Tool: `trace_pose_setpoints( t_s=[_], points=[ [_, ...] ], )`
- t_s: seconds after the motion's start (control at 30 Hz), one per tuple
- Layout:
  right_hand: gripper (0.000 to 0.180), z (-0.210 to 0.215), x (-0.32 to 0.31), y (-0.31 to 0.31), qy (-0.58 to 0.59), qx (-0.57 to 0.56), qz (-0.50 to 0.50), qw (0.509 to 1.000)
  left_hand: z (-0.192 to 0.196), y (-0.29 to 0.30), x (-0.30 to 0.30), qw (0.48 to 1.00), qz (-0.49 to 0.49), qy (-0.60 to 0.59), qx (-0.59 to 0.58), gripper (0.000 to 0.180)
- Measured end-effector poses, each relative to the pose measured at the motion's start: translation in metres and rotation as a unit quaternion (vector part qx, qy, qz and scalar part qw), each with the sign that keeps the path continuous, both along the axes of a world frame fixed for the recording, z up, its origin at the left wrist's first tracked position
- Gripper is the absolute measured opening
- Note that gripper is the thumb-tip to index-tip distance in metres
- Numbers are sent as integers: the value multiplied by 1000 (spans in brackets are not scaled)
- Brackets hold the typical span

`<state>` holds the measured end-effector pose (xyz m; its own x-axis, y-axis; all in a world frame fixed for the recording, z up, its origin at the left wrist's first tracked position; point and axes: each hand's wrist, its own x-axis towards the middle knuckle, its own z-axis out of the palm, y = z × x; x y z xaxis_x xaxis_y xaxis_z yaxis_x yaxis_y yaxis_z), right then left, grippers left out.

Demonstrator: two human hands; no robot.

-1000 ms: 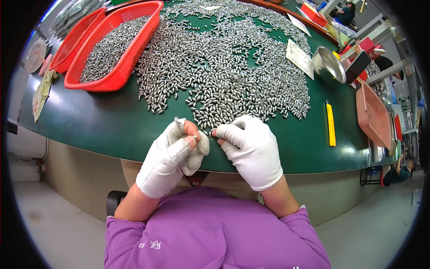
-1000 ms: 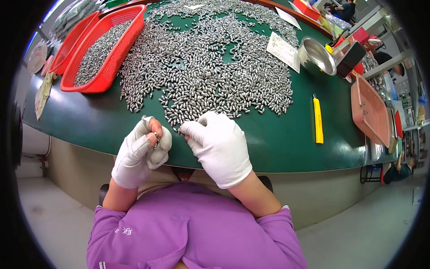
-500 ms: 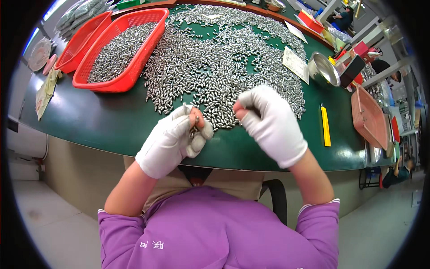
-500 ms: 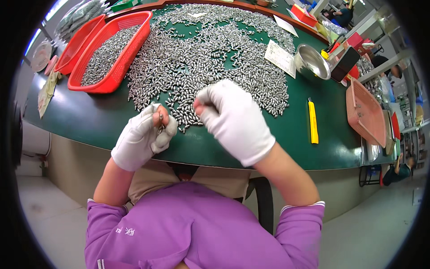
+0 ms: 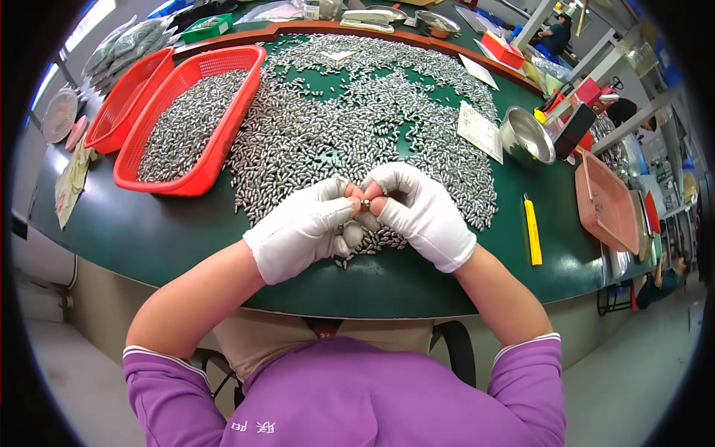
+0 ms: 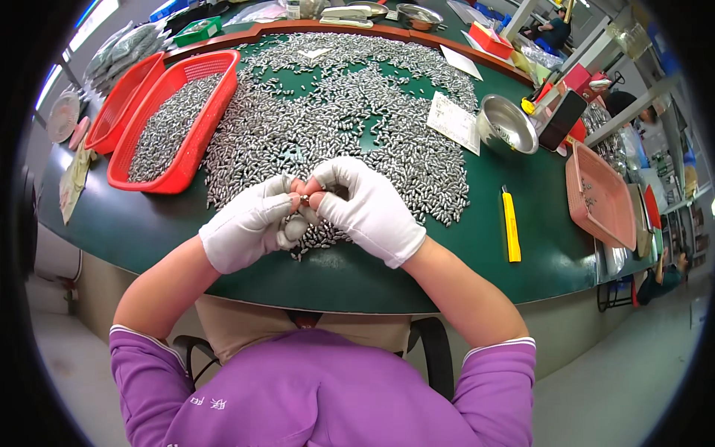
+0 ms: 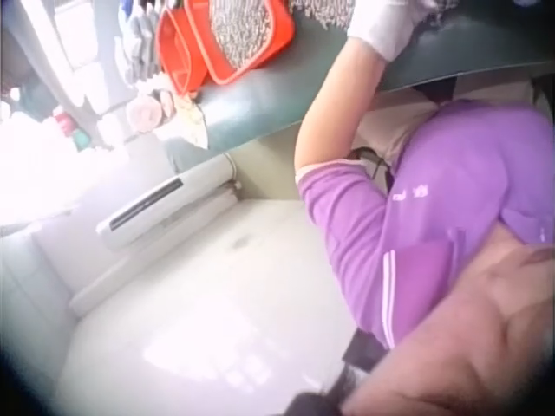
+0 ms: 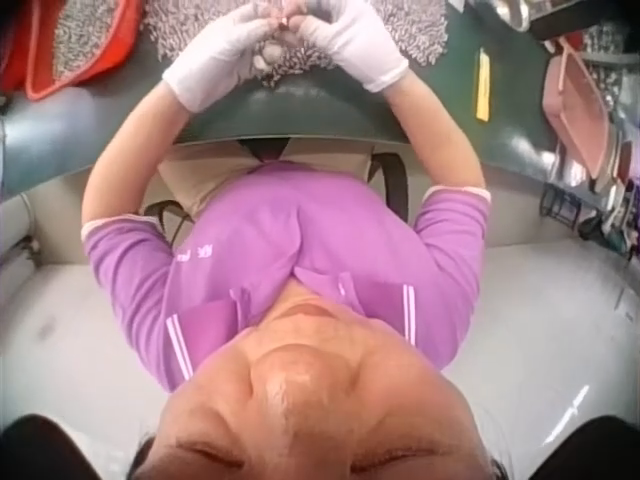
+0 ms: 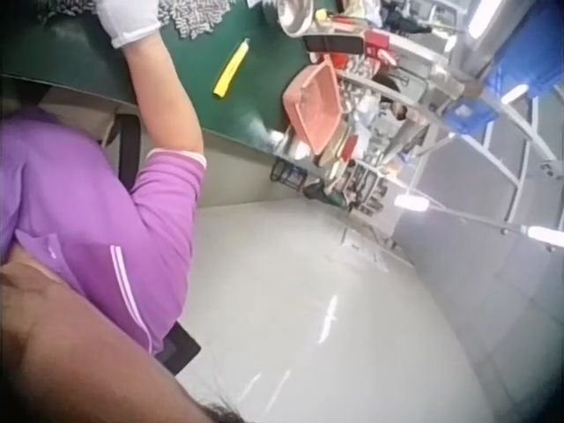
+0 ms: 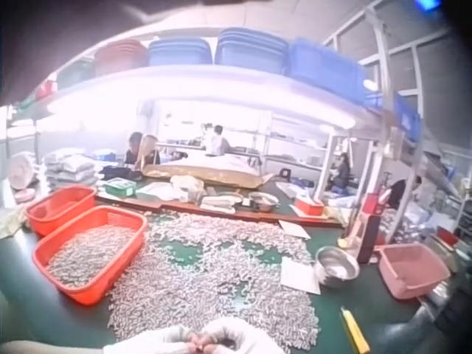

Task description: Sorting small metal components on a workbench in a factory setting.

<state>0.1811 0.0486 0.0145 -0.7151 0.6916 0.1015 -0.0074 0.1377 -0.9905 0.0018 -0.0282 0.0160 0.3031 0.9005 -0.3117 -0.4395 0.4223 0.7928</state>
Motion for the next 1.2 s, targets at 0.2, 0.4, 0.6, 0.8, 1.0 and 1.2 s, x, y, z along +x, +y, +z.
trace_pose_setpoints(
  t_s=[0.2,0.4,0.6,0.8,1.0,1.2],
  points=[
    [12,-6,4,6,35,-81,-15,996,5,16,2,998,-30,63,-6,26],
    [14,-6,3,2,54,-155,-12,986,-9,16,1,997,-13,75,0,20],
    [19,-9,3,-1,56,-203,-15,978,-5,12,2,994,-11,109,-5,25],
    [28,-2,-1,-9,36,-222,-19,974,-3,7,0,994,-22,108,1,23],
    [25,-6,0,-8,48,-201,-12,978,-6,6,0,994,-17,105,4,21],
    [20,-12,-2,-7,73,-131,-11,989,-9,5,-1,995,-15,102,10,23]
  ],
)
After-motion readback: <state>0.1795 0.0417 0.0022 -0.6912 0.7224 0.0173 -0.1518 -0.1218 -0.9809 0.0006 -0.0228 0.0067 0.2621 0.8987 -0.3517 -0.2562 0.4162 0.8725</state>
